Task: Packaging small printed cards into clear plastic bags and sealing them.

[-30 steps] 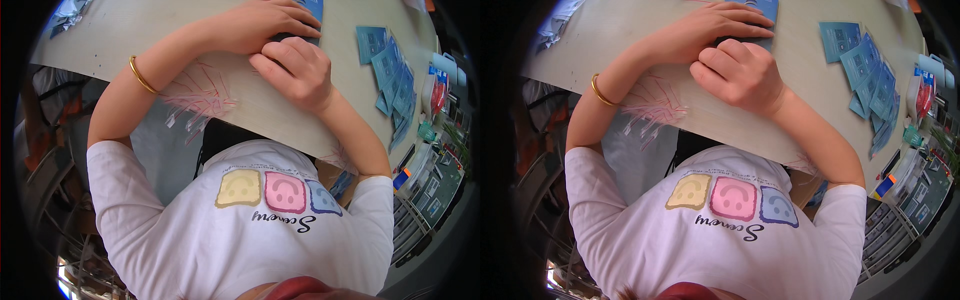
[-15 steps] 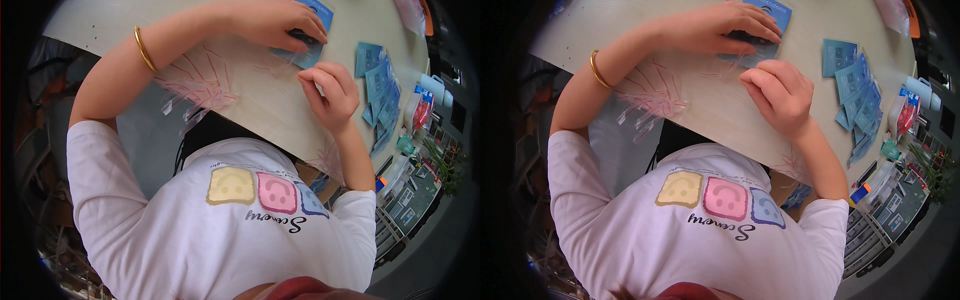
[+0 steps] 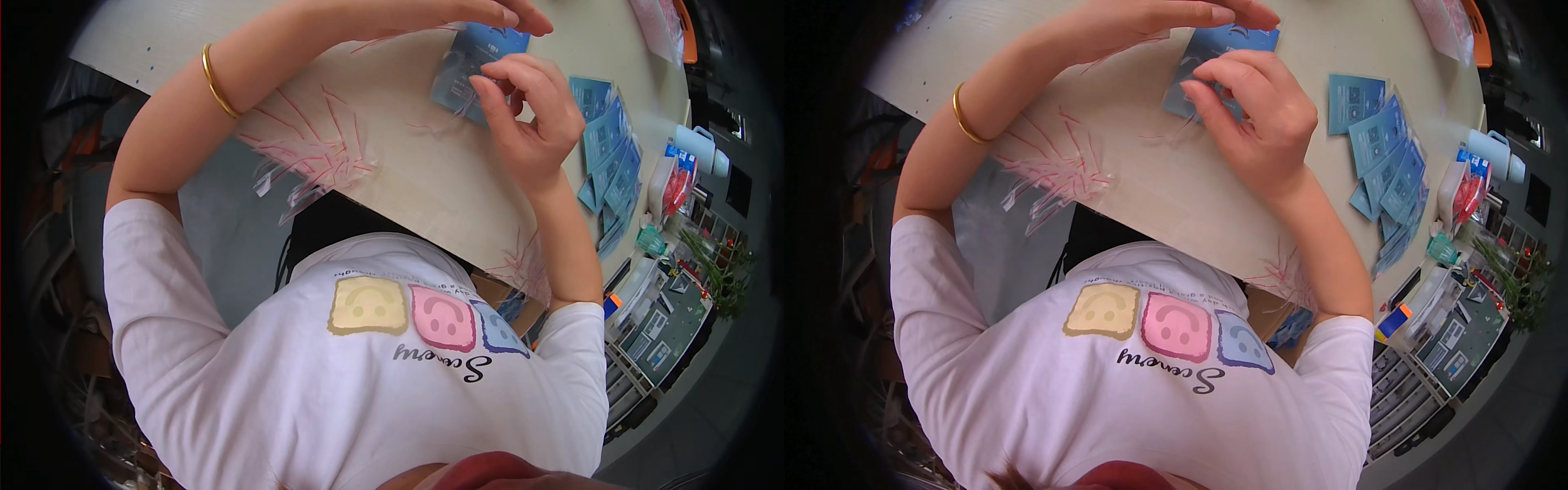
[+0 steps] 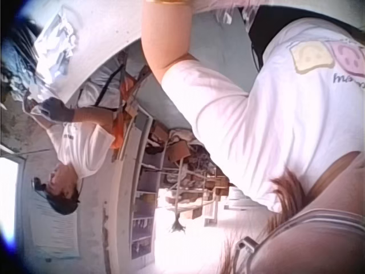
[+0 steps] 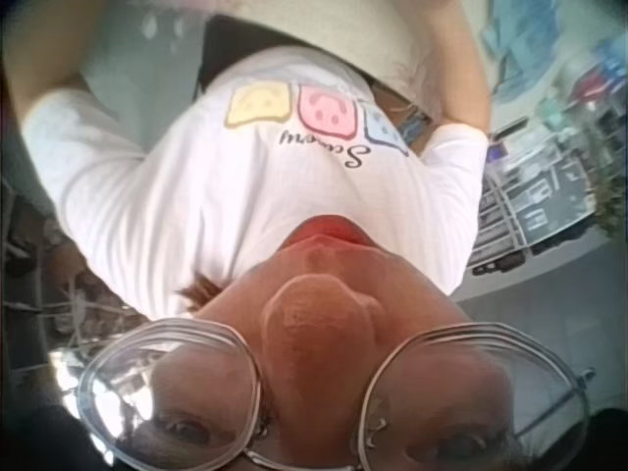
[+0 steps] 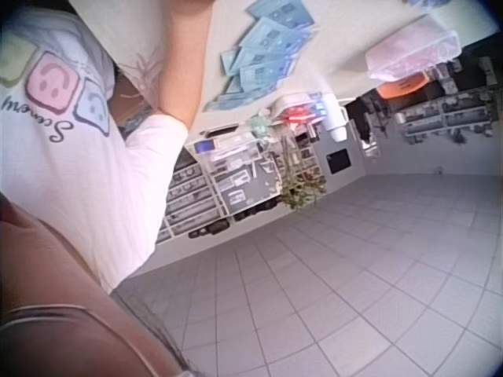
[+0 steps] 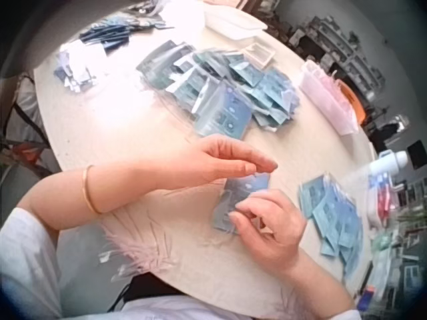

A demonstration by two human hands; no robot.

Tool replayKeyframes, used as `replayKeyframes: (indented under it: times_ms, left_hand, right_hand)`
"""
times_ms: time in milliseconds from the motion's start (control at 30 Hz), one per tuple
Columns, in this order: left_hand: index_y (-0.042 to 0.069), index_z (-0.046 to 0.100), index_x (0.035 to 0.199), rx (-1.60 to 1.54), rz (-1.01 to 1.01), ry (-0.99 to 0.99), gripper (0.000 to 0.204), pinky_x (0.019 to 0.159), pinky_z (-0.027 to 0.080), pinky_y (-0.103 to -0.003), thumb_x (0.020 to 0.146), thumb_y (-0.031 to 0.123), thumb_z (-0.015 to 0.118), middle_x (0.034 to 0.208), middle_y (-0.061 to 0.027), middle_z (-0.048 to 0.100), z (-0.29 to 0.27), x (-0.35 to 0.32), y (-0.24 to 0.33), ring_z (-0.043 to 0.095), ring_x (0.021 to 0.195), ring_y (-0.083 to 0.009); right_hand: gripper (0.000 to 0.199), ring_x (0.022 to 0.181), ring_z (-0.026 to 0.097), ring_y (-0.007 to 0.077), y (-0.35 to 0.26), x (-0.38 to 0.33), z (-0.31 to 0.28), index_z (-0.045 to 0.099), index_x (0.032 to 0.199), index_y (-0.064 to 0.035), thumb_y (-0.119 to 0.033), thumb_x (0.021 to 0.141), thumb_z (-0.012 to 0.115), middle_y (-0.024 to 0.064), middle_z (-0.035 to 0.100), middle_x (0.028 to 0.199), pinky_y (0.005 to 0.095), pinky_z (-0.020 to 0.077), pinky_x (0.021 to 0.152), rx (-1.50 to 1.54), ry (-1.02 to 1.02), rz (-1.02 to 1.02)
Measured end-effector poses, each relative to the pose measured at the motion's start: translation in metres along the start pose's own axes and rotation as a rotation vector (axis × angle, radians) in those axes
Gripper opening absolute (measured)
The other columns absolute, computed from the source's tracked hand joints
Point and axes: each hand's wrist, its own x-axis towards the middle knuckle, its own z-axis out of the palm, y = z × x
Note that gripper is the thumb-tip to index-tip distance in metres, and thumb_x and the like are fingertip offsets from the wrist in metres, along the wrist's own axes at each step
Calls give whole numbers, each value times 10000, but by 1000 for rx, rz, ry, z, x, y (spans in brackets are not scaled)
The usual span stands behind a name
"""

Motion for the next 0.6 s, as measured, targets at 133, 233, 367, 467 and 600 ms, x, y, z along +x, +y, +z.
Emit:
replayKeyframes:
  times_ms: [133,233,367,467,600]
  left_hand:
    - [1,614,1395,-117,115,3,383,1041,497,-301,1096,229,541,1342,-94,655,0,5,-2,608,1197,-145]
    - [0,619,1381,-245,25,31,375,1018,506,-297,1098,234,540,1305,-99,668,3,2,3,619,1167,-146]
    - [-12,634,1349,61,143,41,365,999,508,-296,1090,233,553,1259,-93,684,3,-3,2,627,1135,-149]
    - [-25,653,1302,270,98,38,334,971,521,-317,1045,182,599,1250,-130,695,13,-7,19,653,1130,-197]
    - [-26,685,1220,901,234,-198,347,969,521,-409,893,89,672,1253,-202,670,10,-15,3,637,1138,-373]
  right_hand:
    - [170,698,618,48,-9,26,21,742,923,-28,-121,836,855,8,709,852,201,466,576,465,83,466]
    - [136,743,625,64,-15,32,15,741,1013,23,-62,914,780,9,712,866,192,470,630,611,17,643]
    - [118,710,608,43,-18,26,-14,768,948,-6,-72,859,810,-6,722,823,188,460,616,907,-41,772]
    - [77,712,602,34,-9,1,-27,777,912,-7,-70,871,790,-1,732,828,199,462,625,633,-337,804]
    - [67,654,569,72,-12,-11,-18,773,910,-45,-63,847,782,22,671,864,234,444,600,291,-399,633]
